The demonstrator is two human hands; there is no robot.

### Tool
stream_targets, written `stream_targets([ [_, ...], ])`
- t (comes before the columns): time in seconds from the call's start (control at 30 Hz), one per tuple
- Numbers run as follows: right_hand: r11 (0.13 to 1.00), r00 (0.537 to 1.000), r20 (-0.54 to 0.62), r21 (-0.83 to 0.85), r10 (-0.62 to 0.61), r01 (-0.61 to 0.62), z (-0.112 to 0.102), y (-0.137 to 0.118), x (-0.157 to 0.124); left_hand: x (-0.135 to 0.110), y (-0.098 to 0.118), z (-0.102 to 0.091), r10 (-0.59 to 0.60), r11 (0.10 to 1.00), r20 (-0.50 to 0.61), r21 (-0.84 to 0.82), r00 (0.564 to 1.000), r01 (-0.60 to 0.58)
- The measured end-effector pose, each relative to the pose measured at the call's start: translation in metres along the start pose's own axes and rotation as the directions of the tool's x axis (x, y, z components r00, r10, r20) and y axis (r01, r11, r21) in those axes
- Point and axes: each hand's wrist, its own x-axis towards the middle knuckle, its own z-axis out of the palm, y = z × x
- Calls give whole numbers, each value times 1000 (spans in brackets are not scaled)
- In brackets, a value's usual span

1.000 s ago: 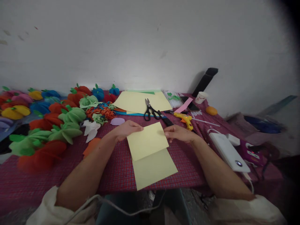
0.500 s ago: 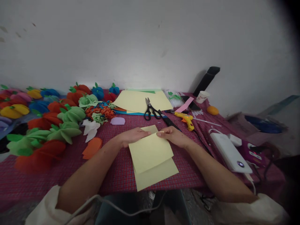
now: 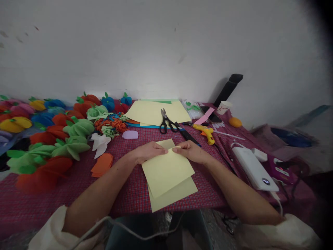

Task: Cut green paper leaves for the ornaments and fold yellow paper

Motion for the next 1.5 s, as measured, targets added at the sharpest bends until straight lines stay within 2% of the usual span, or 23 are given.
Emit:
stream_targets([
  [0.1,998,999,-36,64,16,-14,3,2,3,3,-2,3,61,991,-38,120,997,-56],
  [0.23,993,990,-85,61,109,-104,8,9,8,8,-7,8,169,952,-74,272,983,-143],
  [0.3,992,990,-80,62,114,-109,9,11,10,10,-8,10,226,924,-89,334,970,-185],
  [0.37,994,993,-60,62,99,-96,8,12,11,10,-8,9,234,918,-87,349,968,-190],
  [0.47,994,994,-63,66,87,-83,0,11,10,8,-4,5,186,937,-83,315,979,-152],
  [0.63,994,984,-153,85,86,-73,-21,8,5,4,0,-11,148,971,-73,200,986,-131],
  [0.83,992,979,-188,113,84,-63,-33,8,3,2,3,-26,150,959,-138,260,979,-110],
  [0.97,984,974,-211,172,85,-49,-38,11,5,-3,4,-43,165,958,-150,261,975,-122],
  [1.07,974,976,-197,220,93,-49,-36,12,5,-5,6,-52,181,977,-242,152,953,-147],
  [1.13,970,979,-180,240,92,-47,-30,12,6,-5,6,-49,151,988,-264,35,952,-147],
  [1.2,968,983,-162,248,88,-46,-22,12,7,-4,6,-41,117,993,-213,-4,970,-121],
  [1.33,970,986,-143,240,83,-47,-9,13,9,0,2,-23,107,983,-65,154,992,-96],
  [1.5,977,994,-98,212,52,-30,-15,14,10,1,0,-30,133,955,-70,275,989,-109],
])
